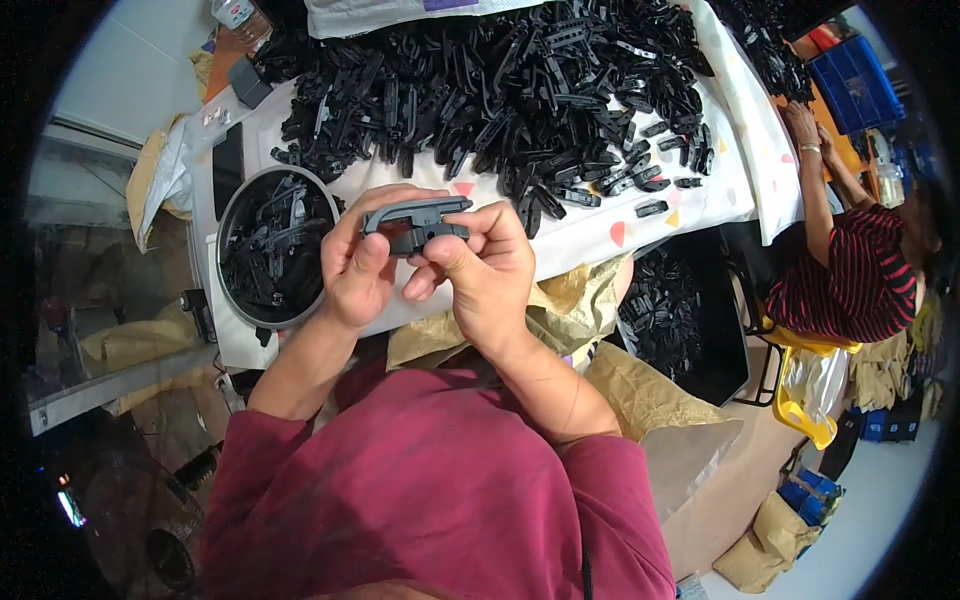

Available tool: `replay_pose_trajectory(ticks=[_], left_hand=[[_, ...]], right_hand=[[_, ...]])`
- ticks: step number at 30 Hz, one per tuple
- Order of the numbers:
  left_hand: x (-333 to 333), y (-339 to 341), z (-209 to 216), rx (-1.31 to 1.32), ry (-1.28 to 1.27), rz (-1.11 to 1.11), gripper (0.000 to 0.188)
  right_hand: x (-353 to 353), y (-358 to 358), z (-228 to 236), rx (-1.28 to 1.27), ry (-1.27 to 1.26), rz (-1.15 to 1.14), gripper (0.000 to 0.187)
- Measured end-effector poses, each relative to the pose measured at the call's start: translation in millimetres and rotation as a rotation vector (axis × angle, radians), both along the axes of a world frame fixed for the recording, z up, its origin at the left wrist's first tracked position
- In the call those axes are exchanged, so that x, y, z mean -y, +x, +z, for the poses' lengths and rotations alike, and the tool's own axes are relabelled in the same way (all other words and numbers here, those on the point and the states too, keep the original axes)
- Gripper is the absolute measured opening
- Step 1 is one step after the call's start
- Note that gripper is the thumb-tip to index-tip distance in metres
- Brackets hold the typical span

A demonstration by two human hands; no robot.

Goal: The recorder is inspecting and sorting small black plastic components from a large pile into a metal bowl on a manufacturing workbench.

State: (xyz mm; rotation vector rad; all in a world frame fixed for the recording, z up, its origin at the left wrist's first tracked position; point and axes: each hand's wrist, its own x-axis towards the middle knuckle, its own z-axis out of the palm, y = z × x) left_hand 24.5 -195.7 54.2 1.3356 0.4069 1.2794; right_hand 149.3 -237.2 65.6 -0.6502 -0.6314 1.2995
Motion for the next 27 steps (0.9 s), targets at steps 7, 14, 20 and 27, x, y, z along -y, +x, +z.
replay_pose_trajectory(ticks=[7, 14, 20, 27], left_hand=[[8, -3, 10, -0.095, 0.045, 0.011, 0.048], [12, 0, 6, -0.012, -0.132, -0.025, 0.055], [21, 10, 11, -0.049, -0.152, 0.12, 0.061], [17, 4, 7, 0.013, -0.045, 0.065, 0.038]], right_hand=[[3, -4, -8, -0.195, -0.05, 0.026, 0.024], [5, -7, -13, -0.032, 0.045, -0.025, 0.03], [7, -18, -16, -0.044, 0.105, -0.156, 0.031], [10, -2, -3, 0.164, -0.017, -0.064, 0.031]])
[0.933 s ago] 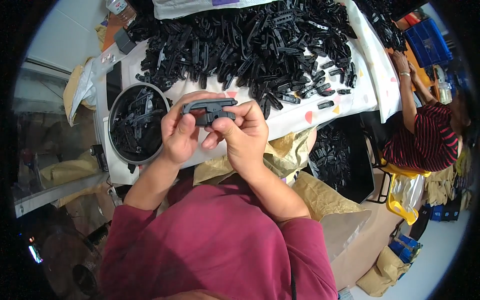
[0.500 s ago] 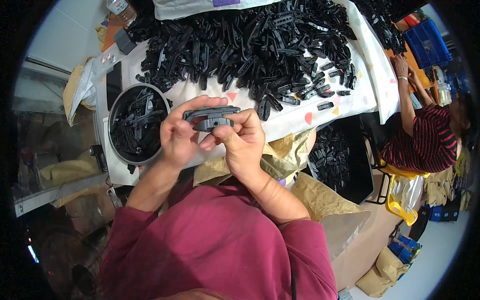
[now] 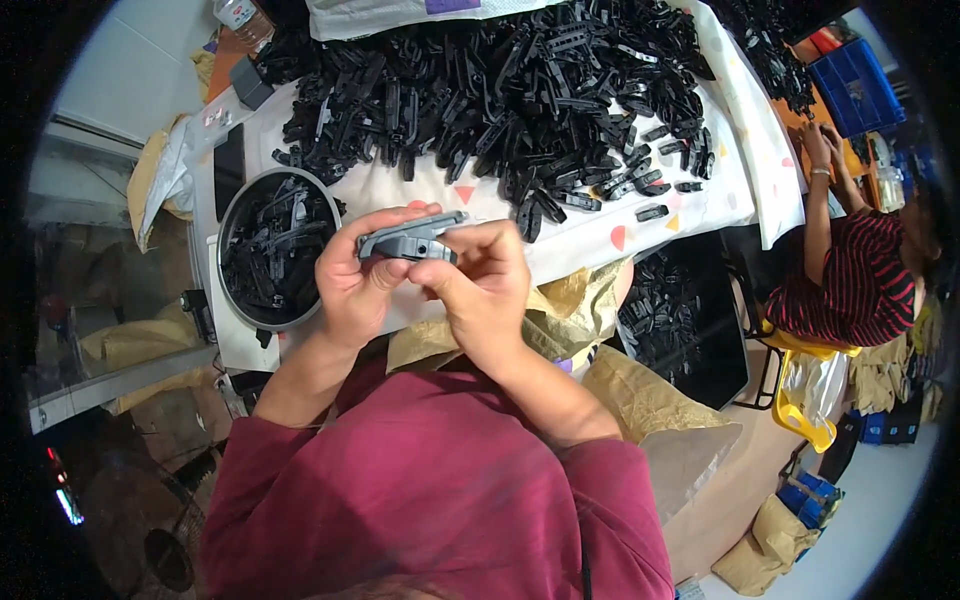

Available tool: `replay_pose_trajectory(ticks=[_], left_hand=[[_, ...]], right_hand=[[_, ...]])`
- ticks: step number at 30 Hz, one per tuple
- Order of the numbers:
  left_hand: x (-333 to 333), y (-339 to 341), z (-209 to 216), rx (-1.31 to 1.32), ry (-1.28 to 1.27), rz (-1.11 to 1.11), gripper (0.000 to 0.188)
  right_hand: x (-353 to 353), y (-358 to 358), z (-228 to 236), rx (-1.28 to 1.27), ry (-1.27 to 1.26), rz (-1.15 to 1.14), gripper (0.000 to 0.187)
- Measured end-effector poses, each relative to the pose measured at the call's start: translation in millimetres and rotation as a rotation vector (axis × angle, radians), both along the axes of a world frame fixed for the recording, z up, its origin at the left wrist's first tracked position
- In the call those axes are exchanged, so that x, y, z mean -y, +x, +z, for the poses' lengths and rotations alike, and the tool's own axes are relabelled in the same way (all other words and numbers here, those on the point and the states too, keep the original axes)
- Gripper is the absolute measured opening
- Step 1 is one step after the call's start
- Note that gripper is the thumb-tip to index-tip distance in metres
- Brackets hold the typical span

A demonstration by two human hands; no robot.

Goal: The recorder is inspecting and sorting small black plastic components from a large pile into a metal bowl on a manufacturing workbench.

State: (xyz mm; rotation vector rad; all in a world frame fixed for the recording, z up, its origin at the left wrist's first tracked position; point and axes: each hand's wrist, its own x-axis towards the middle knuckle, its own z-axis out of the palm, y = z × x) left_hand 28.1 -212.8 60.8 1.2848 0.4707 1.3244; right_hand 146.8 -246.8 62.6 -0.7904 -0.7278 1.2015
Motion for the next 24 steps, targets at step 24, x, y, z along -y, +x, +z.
replay_pose_trajectory(ticks=[24], left_hand=[[6, -117, 10, -1.256, 0.153, 0.767, 0.043]], right_hand=[[-11, -12, -5, 0.962, 0.011, 0.616, 0.055]])
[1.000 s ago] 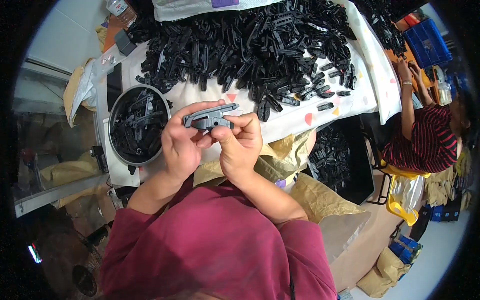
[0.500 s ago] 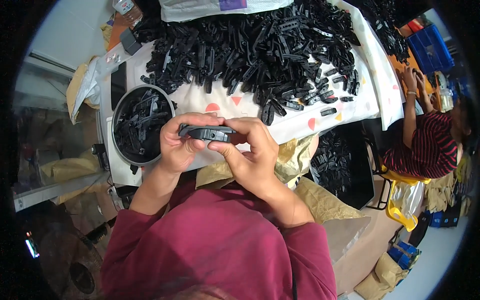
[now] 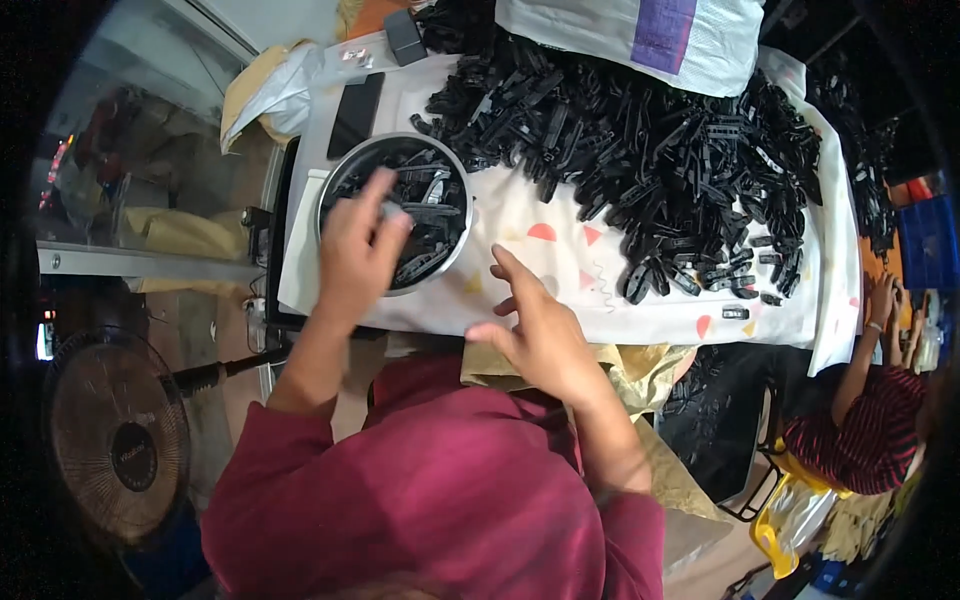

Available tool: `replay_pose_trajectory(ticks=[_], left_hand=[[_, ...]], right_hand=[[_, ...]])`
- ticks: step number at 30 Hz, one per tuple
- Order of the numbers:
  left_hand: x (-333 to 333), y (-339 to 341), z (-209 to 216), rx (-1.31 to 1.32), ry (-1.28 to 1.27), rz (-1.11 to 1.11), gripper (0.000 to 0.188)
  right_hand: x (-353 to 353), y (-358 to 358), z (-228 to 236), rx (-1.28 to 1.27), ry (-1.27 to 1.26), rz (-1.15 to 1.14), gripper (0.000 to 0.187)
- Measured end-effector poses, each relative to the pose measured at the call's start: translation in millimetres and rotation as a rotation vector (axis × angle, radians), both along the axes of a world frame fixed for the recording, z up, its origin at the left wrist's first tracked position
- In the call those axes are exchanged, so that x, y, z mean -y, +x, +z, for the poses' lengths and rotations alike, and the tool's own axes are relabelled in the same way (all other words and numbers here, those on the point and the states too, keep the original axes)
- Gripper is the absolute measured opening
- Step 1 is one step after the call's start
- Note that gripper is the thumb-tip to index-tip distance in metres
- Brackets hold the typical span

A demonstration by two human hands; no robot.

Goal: The recorder is inspecting and sorting small black plastic components from a large pile into a metal bowl on a manufacturing workbench.

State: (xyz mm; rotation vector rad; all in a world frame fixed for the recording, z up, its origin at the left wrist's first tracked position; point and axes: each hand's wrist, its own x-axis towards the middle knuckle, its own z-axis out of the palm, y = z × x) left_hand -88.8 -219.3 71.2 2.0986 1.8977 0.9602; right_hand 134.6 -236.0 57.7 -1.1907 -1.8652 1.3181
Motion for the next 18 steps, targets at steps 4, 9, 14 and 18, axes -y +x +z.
replay_pose_trajectory(ticks=[4, 9, 14, 18], left_hand=[[0, -48, -30, -0.262, 0.021, 0.218, 0.046], [-9, -76, -55, -0.109, 0.17, 0.068, 0.051], [-22, -64, -65, 0.357, 0.306, 0.186, 0.051], [-16, -57, -62, 0.544, 0.397, 0.269, 0.045]], right_hand=[[-47, -32, -34, 0.079, -0.055, -0.065, 0.048], [-80, -70, -39, -0.079, -0.468, -0.094, 0.046], [-88, -83, -49, -0.26, -0.748, -0.092, 0.045], [-80, -86, -47, -0.408, -0.733, -0.12, 0.042]])
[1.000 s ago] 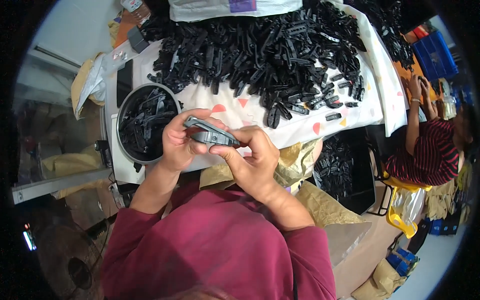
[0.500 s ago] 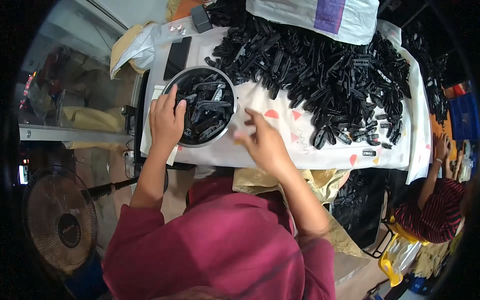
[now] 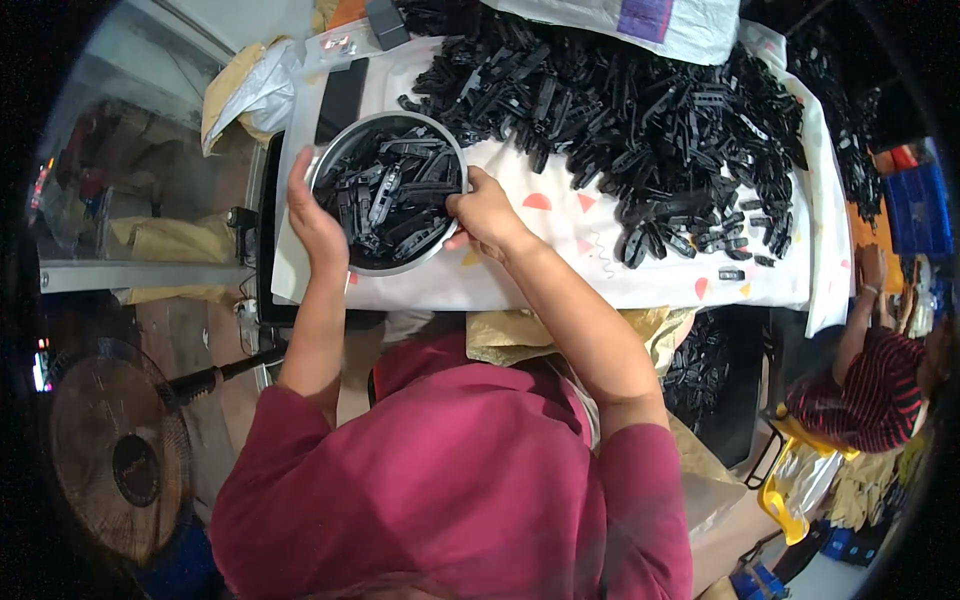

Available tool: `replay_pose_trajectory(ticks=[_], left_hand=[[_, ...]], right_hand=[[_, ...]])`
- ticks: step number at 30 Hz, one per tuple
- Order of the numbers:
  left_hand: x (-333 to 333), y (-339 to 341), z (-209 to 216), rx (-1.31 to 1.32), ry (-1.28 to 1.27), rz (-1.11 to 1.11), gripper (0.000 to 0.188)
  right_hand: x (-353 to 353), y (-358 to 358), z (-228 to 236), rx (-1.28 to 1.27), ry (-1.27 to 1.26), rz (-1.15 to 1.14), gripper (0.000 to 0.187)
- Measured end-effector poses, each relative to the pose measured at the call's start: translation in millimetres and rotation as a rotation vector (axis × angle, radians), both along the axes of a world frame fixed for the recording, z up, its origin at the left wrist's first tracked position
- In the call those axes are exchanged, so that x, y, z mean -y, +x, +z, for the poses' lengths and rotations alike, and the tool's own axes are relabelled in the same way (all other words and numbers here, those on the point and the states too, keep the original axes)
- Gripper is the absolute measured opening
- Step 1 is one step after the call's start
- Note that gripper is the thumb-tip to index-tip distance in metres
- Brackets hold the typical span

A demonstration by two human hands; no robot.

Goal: The recorder is inspecting and sorting small black plastic components from a large pile into a metal bowl on a manufacturing workbench.

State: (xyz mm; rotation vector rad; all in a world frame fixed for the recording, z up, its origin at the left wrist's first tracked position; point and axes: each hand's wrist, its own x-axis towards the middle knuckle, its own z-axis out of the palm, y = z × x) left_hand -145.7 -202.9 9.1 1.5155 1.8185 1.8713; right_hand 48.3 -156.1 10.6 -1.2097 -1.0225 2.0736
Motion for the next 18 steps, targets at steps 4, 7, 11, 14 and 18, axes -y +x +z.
replay_pose_trajectory(ticks=[4, 7, 11, 14, 18], left_hand=[[26, 11, 25, 0.031, 0.118, 0.022, 0.037], [52, 20, 30, -0.001, 0.225, -0.021, 0.023], [73, 55, 35, -0.129, 0.148, -0.551, 0.008], [63, 102, 44, -0.402, -0.064, -0.877, 0.013], [54, 178, 30, -0.755, -0.165, -1.267, 0.019]], right_hand=[[17, 20, 0, -0.003, -0.037, -0.13, 0.039], [38, 58, 21, -0.03, 0.024, -0.267, 0.038], [84, 140, 57, 0.113, 0.171, -0.435, 0.042], [130, 198, 84, 0.208, 0.204, -0.655, 0.042], [197, 241, 114, 0.382, 0.188, -0.919, 0.042]])
